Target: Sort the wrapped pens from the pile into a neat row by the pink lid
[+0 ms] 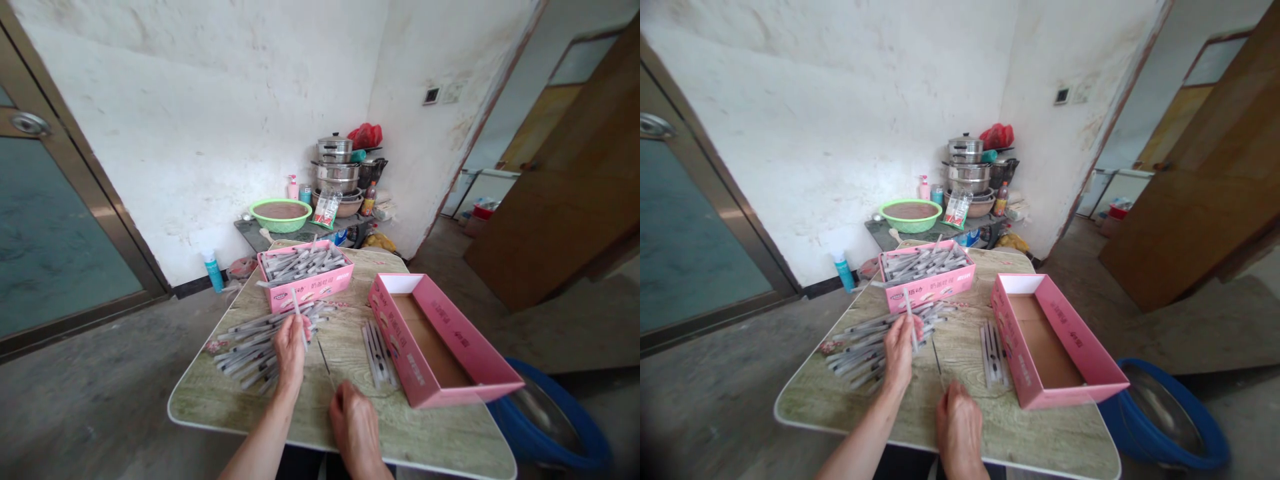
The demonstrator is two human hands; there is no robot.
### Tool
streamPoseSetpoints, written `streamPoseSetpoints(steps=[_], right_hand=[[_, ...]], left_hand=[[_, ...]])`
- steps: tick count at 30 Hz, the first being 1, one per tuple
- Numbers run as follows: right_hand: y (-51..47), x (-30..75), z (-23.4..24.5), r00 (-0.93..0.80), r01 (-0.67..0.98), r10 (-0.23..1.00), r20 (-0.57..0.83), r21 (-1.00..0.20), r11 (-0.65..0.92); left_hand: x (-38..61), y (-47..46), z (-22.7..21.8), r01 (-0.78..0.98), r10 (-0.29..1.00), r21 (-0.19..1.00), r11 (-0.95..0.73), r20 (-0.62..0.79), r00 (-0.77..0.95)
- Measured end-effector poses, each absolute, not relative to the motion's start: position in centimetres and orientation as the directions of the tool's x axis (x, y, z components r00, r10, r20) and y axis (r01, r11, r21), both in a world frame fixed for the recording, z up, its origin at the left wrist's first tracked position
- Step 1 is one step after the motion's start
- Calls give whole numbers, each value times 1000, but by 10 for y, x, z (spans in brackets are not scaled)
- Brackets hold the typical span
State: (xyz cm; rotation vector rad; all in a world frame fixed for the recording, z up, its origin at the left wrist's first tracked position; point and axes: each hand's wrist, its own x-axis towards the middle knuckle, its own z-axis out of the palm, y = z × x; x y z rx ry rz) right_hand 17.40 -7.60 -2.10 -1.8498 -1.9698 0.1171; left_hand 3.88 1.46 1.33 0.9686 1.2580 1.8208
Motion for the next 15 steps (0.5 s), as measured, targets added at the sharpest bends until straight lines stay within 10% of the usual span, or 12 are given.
streamPoseSetpoints(steps=[15], right_hand=[[-47,231,21,206,810,941,268,-586,-10]], left_hand=[[121,-3,-2,-223,992,971,84,-61,107]])
